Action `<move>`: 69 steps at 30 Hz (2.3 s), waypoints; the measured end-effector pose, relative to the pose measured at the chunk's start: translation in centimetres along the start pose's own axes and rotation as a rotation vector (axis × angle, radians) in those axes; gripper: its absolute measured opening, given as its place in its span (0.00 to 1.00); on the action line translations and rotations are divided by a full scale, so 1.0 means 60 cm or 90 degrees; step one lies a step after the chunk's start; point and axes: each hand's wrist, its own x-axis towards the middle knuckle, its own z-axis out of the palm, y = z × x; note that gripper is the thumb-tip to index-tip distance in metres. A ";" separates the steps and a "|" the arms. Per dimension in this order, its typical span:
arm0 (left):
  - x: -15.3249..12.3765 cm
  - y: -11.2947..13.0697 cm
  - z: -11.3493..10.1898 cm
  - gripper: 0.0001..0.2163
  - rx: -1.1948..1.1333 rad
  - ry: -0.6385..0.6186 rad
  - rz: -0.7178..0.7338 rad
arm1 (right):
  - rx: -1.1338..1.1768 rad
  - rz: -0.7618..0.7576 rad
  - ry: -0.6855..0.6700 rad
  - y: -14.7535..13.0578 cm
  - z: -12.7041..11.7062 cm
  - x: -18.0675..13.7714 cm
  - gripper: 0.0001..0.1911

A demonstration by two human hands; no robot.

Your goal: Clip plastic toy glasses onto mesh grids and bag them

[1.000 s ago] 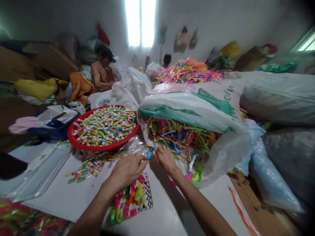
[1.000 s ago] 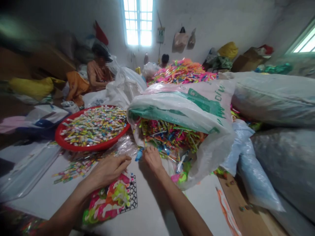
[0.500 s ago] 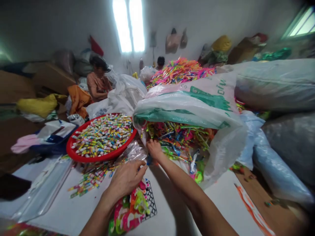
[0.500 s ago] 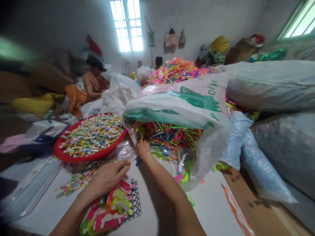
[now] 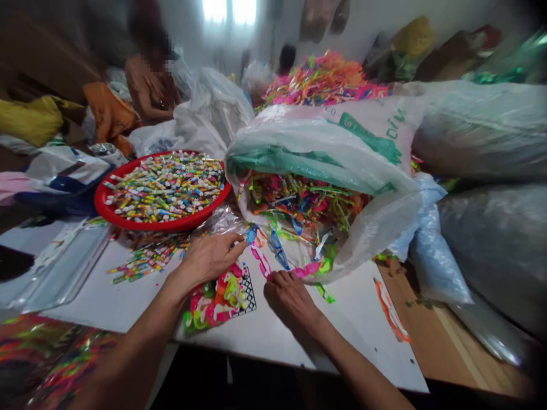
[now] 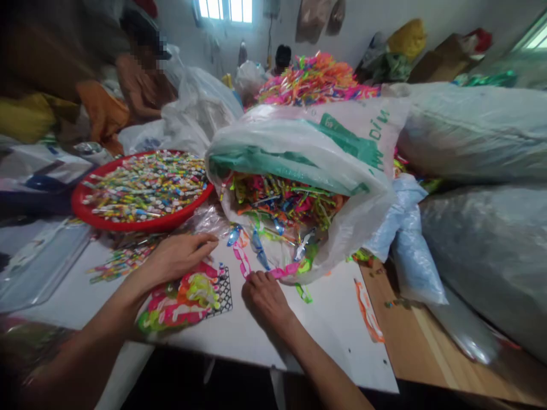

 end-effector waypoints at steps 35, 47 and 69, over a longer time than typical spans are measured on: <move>-0.007 -0.003 -0.005 0.30 -0.006 0.012 0.025 | 0.275 0.151 -0.140 0.005 -0.050 0.126 0.14; -0.009 -0.009 -0.007 0.22 -0.011 0.015 0.023 | 0.160 0.263 0.102 0.012 -0.072 0.074 0.12; -0.007 -0.006 -0.004 0.22 0.015 0.013 0.009 | 0.735 0.314 0.137 -0.074 0.006 0.012 0.16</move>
